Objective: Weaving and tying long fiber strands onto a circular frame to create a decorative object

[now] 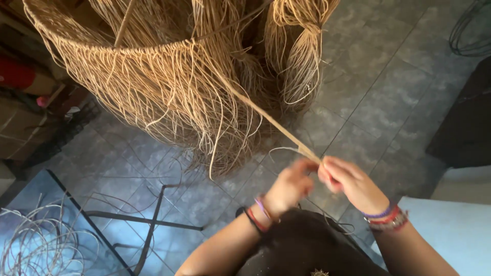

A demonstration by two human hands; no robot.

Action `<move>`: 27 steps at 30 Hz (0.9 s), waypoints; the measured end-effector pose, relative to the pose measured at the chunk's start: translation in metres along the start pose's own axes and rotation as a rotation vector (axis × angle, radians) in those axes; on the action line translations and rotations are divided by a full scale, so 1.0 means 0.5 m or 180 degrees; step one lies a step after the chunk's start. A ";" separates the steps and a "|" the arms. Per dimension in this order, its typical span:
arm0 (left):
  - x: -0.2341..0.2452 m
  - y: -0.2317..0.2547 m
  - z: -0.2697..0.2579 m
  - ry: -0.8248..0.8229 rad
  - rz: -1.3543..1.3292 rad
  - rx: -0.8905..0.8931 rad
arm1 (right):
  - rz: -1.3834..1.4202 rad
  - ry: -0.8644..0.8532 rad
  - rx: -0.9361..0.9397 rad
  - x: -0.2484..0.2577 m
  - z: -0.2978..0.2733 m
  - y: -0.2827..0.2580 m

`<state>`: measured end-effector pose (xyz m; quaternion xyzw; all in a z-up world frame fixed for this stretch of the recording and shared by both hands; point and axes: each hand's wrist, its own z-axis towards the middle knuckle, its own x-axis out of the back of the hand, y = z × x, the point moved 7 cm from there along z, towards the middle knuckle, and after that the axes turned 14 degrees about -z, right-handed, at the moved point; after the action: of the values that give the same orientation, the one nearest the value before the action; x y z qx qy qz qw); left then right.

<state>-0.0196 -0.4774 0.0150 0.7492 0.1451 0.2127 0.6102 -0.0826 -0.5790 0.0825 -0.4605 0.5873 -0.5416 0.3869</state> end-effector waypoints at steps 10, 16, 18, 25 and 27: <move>0.051 0.060 0.038 0.0887 -0.3172 -0.0722 | -0.0346 0.0026 -0.0244 0.036 -0.003 -0.025; 0.150 0.059 0.025 0.1633 -0.2848 -0.0717 | -0.1210 0.0527 -0.0069 0.085 0.034 0.032; 0.213 0.062 0.018 0.1978 -0.2888 -0.0787 | -0.1536 0.0550 -0.0014 0.102 0.048 0.045; 0.191 0.141 0.033 0.1290 -0.1334 -0.0773 | -0.1708 0.0637 -0.0217 0.035 0.101 -0.020; 0.168 0.141 0.056 0.0947 -0.1276 -0.0858 | -0.1664 0.0625 -0.0221 0.011 0.122 -0.025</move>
<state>0.0640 -0.4761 0.0910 0.5782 0.3487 0.2128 0.7063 -0.0245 -0.6010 0.0882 -0.5546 0.5015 -0.6446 0.1594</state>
